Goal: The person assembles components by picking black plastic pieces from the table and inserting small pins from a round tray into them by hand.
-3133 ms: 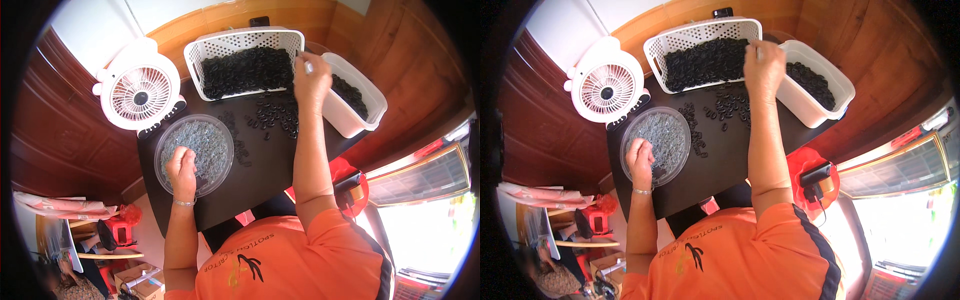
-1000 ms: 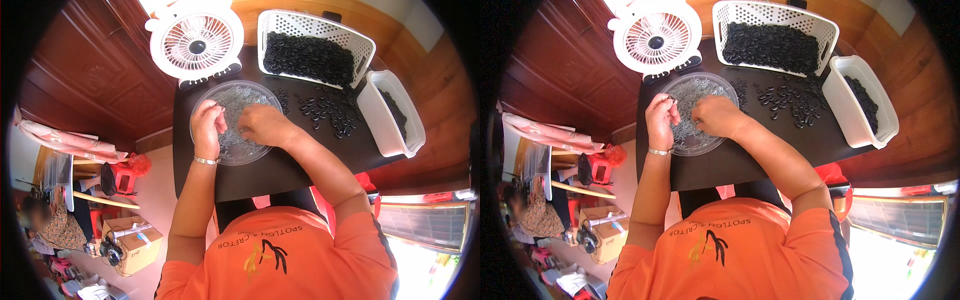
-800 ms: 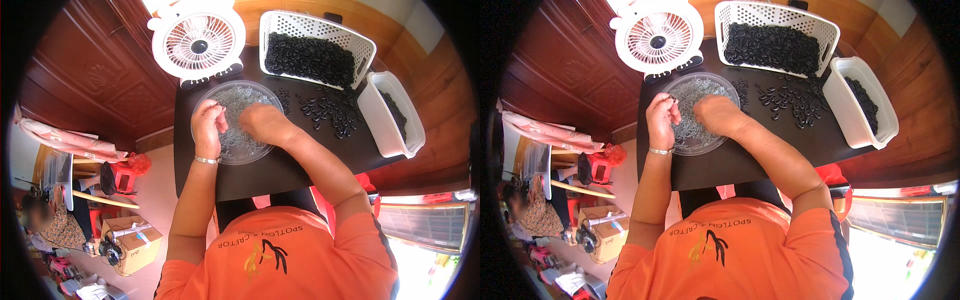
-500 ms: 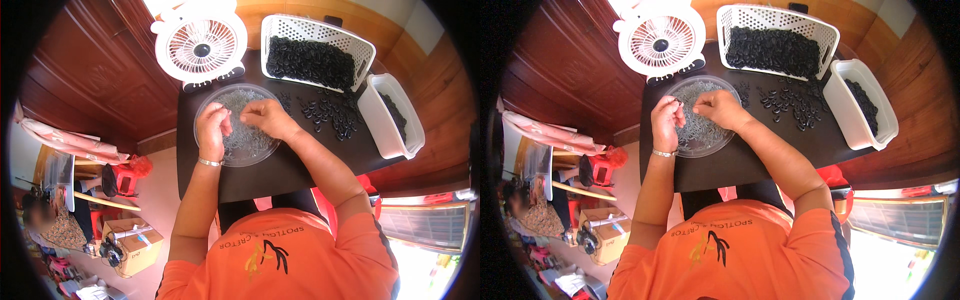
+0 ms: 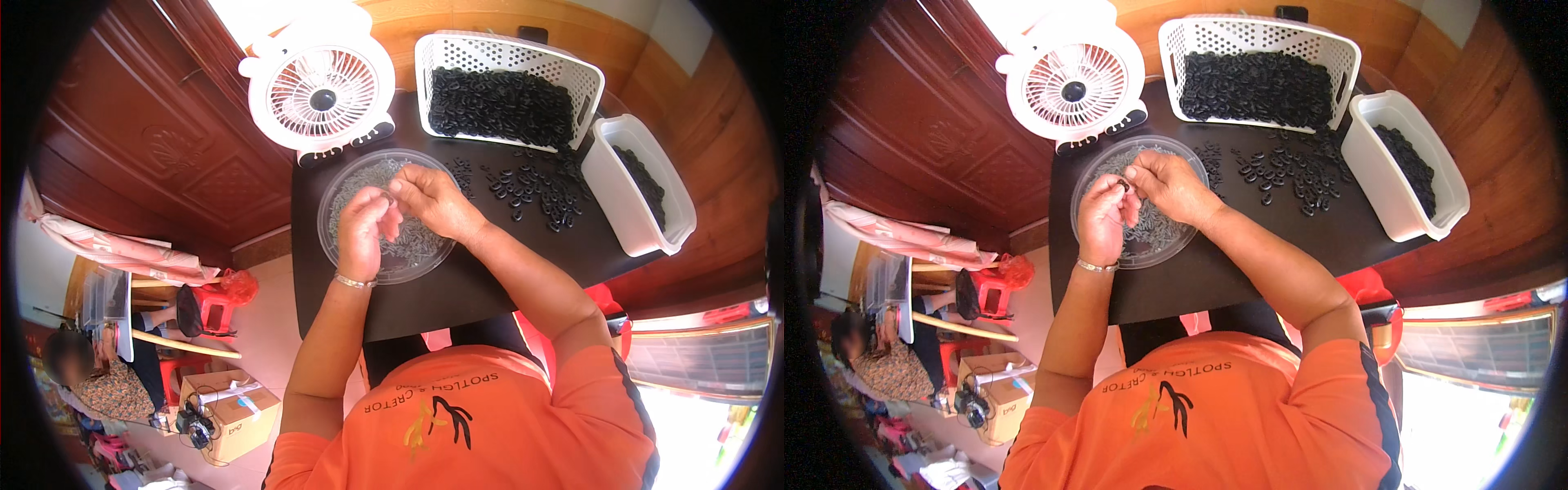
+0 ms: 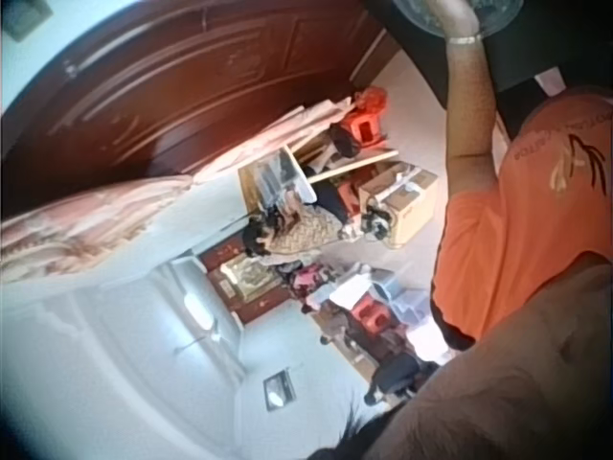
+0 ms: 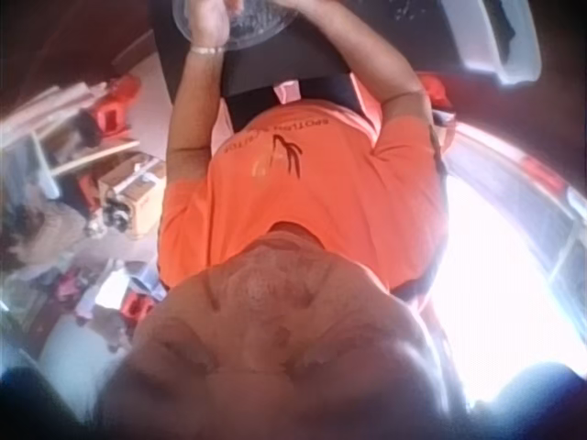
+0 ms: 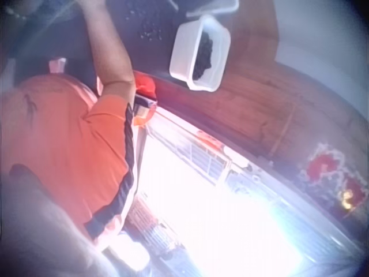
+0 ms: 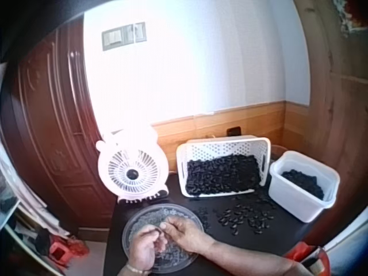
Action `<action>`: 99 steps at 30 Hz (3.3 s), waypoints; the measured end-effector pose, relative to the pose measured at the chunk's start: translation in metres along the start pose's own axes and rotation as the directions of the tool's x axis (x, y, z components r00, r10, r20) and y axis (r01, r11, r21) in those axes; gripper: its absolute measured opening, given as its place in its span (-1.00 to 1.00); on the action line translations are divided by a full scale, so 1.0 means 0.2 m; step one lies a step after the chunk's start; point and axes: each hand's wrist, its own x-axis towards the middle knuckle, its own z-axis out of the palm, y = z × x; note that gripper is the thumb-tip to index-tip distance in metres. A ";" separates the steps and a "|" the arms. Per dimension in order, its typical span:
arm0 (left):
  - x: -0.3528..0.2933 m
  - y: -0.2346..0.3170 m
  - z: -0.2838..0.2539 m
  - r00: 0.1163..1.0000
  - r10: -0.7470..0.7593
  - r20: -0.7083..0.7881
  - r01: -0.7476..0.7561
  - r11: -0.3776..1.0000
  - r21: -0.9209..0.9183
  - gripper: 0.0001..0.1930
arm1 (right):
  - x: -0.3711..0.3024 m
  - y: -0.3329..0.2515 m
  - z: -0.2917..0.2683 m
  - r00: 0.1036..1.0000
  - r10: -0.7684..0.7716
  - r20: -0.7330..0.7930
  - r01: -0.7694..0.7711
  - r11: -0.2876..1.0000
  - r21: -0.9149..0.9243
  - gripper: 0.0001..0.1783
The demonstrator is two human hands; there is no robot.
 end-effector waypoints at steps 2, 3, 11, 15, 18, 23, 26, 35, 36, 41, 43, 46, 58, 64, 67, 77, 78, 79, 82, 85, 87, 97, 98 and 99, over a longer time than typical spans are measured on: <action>0.00 0.01 0.00 1.000 0.012 -0.012 -0.012 1.000 -0.003 -0.84 | 0.00 -0.01 -0.01 1.000 -0.009 0.020 0.009 1.000 -0.002 -0.67; -0.01 0.02 0.00 1.000 0.022 -0.021 -0.022 1.000 -0.009 -0.84 | 0.00 -0.01 -0.01 0.999 0.038 0.035 -0.042 0.994 0.098 -0.69; 0.00 0.03 0.00 1.000 0.001 0.028 0.001 0.998 -0.066 -0.84 | 0.01 0.01 -0.01 0.997 0.055 0.049 -0.068 0.943 0.325 -0.79; 0.00 0.02 0.00 0.999 0.008 0.039 -0.003 0.992 -0.128 -0.84 | 0.01 0.04 0.01 0.999 0.044 0.016 -0.046 0.979 0.200 -0.77; -0.01 0.02 0.01 1.000 0.012 -0.024 -0.013 0.999 -0.043 -0.85 | 0.00 0.02 0.00 0.999 0.034 -0.034 -0.033 0.999 0.025 -0.74; -0.01 0.01 0.02 0.988 0.066 -0.137 -0.049 0.990 0.130 -0.85 | 0.01 -0.01 -0.02 0.992 0.119 -0.051 -0.120 0.993 -0.003 -0.74; -0.01 0.00 0.02 0.984 0.076 -0.159 -0.049 0.985 0.167 -0.86 | 0.02 0.03 -0.01 0.994 0.109 -0.019 -0.105 0.983 0.152 -0.75; -0.03 -0.02 0.06 0.981 0.042 -0.187 -0.016 0.991 0.135 -0.85 | 0.00 0.03 0.03 0.997 0.076 0.007 -0.076 0.972 0.223 -0.78; -0.03 -0.02 0.05 0.991 0.022 -0.131 -0.004 0.991 0.135 -0.86 | 0.00 0.03 0.02 0.997 0.080 0.017 -0.082 0.973 0.214 -0.78; -0.03 0.00 0.04 0.996 -0.016 -0.083 0.028 0.989 0.144 -0.86 | 0.00 -0.01 0.00 0.988 0.140 0.065 -0.151 0.966 0.212 -0.76; -0.03 0.00 0.05 0.990 -0.001 -0.142 0.027 0.984 0.179 -0.86 | 0.00 -0.02 -0.01 0.988 0.152 -0.001 -0.150 0.976 0.161 -0.75; -0.03 0.00 0.05 0.986 0.042 -0.162 -0.003 0.973 0.232 -0.85 | 0.01 -0.01 -0.02 0.991 0.130 -0.033 -0.124 0.983 0.134 -0.75; -0.04 -0.03 0.05 0.986 0.118 -0.119 -0.093 0.977 0.193 -0.86 | 0.00 0.00 0.01 0.992 0.118 0.033 -0.122 0.981 0.152 -0.77; -0.04 -0.02 0.06 0.983 0.105 -0.150 -0.076 0.980 0.187 -0.86 | 0.00 0.00 0.00 0.995 0.089 -0.040 -0.082 0.985 0.149 -0.77; -0.04 -0.03 0.06 0.983 0.108 -0.149 -0.081 0.981 0.175 -0.86 | 0.00 0.01 0.02 0.998 0.064 -0.015 -0.062 0.990 0.124 -0.77; -0.04 -0.06 0.07 0.976 0.122 -0.181 -0.083 0.974 0.211 -0.84 | -0.02 0.01 0.07 0.990 -0.037 -0.138 0.032 0.999 -0.032 -0.82; -0.05 -0.06 0.08 0.971 0.116 -0.211 -0.078 0.981 0.179 -0.84 | -0.03 -0.02 0.08 0.989 -0.001 -0.149 -0.002 1.000 -0.021 -0.82; -0.05 -0.07 0.09 0.965 0.108 -0.241 -0.074 0.986 0.146 -0.83 | -0.04 -0.03 0.09 0.986 0.034 -0.161 -0.037 0.999 -0.011 -0.82; -0.05 -0.08 0.08 0.962 0.096 -0.257 -0.072 0.992 0.102 -0.83 | -0.04 -0.01 0.10 0.985 0.068 -0.157 -0.058 0.996 0.068 -0.81; -0.04 -0.07 0.07 0.979 0.045 -0.198 -0.019 0.991 0.132 -0.83 | -0.03 -0.01 0.05 0.993 0.041 -0.112 -0.042 0.999 -0.015 -0.80; -0.03 -0.06 0.08 0.985 0.028 -0.168 -0.001 0.987 0.158 -0.84 | -0.01 -0.01 -0.01 0.992 0.001 -0.127 -0.012 0.996 -0.089 -0.79; -0.01 -0.02 0.02 0.972 0.050 -0.231 -0.023 0.993 0.117 -0.90 | -0.02 0.03 -0.59 0.963 0.007 -0.271 -0.253 0.375 -0.892 -0.84; -0.01 -0.02 0.01 0.975 0.058 -0.214 -0.033 0.992 0.118 -0.90 | -0.05 0.05 -0.65 0.951 0.090 -0.296 -0.308 0.372 -0.876 -0.84; -0.01 -0.01 0.02 0.976 0.058 -0.211 -0.034 0.993 0.115 -0.90 | -0.08 0.06 -0.70 0.932 0.172 -0.320 -0.362 0.364 -0.858 -0.84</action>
